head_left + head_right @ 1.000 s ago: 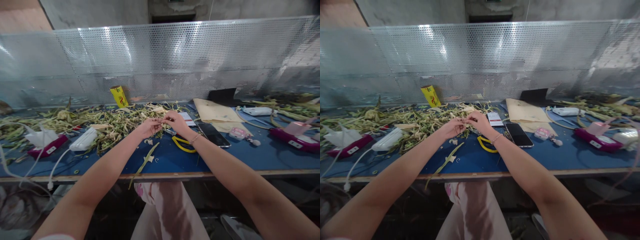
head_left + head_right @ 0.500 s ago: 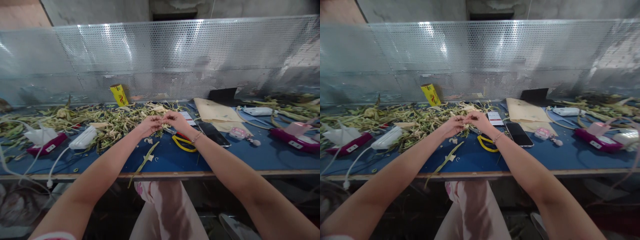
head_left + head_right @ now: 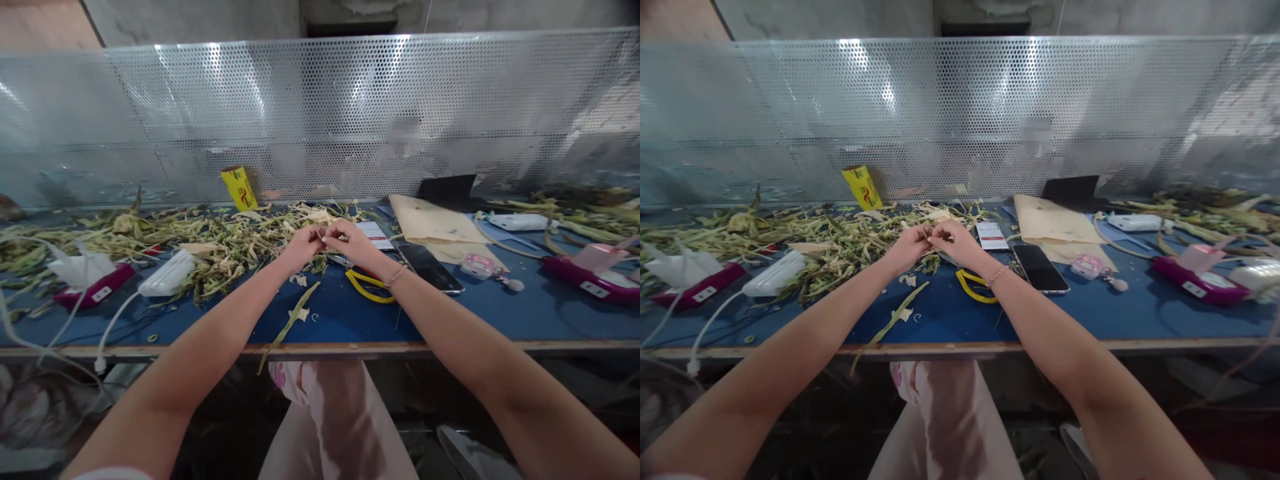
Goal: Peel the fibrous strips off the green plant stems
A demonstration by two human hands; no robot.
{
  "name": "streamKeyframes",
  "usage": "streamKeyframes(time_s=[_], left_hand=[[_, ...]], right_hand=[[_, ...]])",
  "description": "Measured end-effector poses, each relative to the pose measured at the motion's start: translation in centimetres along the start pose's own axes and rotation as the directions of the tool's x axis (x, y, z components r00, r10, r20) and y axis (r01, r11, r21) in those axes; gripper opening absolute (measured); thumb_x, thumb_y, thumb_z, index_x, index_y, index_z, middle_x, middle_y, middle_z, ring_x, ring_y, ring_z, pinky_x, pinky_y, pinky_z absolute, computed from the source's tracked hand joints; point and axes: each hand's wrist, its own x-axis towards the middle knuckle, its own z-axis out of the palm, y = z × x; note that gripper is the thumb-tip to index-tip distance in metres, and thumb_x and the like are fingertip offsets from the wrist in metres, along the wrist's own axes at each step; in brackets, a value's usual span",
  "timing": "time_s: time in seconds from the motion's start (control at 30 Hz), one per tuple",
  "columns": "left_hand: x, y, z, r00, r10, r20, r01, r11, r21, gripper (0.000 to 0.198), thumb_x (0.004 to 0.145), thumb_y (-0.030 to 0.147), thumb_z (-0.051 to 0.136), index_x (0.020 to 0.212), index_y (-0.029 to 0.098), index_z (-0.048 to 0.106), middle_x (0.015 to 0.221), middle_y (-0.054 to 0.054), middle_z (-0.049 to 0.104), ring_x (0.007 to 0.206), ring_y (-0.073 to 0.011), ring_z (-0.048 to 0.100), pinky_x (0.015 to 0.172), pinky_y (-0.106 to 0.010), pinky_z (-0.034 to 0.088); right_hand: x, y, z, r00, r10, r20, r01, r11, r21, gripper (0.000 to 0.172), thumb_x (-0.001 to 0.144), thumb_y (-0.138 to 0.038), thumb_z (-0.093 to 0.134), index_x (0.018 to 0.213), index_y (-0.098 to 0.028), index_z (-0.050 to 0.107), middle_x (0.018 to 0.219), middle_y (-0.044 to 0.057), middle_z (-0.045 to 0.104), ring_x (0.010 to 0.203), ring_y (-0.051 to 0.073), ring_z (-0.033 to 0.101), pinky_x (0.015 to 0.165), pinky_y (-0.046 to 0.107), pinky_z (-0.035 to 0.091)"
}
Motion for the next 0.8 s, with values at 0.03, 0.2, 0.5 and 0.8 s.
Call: streamKeyframes(time_s=[0.03,0.2,0.5,0.8], left_hand=[[0.06,-0.13,-0.04,1.000,0.021,-0.003,-0.021,0.999,0.030,0.010,0.062,0.009,0.056,0.066,0.014,0.049,0.061,0.004,0.048,0.060,-0.0063,0.046,0.064,-0.022,0.040],[0.16,-0.25,-0.11,0.999,0.045,0.003,-0.045,0.994,0.103,0.009,0.062,0.008,0.048,0.067,0.015,0.048,0.064,0.003,0.049,0.064,-0.0080,0.047,0.068,-0.024,0.041],[0.11,0.04,0.17,0.998,-0.045,-0.042,0.045,0.999,-0.008,0.010,0.063,0.007,0.047,0.070,0.014,0.048,0.068,0.003,0.051,0.066,-0.0068,0.051,0.072,-0.025,0.044],[0.01,0.66,0.55,0.985,-0.147,-0.092,0.141,0.988,-0.064,0.011,0.068,0.004,0.049,0.072,0.013,0.046,0.064,0.004,0.054,0.063,-0.0068,0.056,0.078,-0.031,0.047]], right_hand=[[-0.04,-0.06,0.02,1.000,-0.030,-0.003,0.030,0.999,-0.039,0.012,0.072,-0.026,0.054,0.066,-0.019,0.047,0.070,0.000,0.046,0.069,0.013,0.045,0.067,0.029,0.039],[-0.26,-0.11,0.13,0.999,-0.031,0.015,0.032,0.998,-0.059,0.015,0.071,-0.026,0.055,0.066,-0.020,0.041,0.070,-0.001,0.042,0.066,0.013,0.041,0.065,0.029,0.037],[-0.28,-0.17,0.13,0.998,0.037,0.043,-0.034,0.997,-0.064,0.013,0.069,-0.021,0.053,0.068,-0.020,0.040,0.075,0.000,0.044,0.071,0.013,0.042,0.065,0.028,0.037],[-0.05,0.60,-0.08,0.986,0.169,0.016,-0.169,0.982,0.081,0.012,0.082,-0.029,0.039,0.075,-0.020,0.040,0.073,-0.001,0.042,0.068,0.011,0.041,0.067,0.027,0.038]])
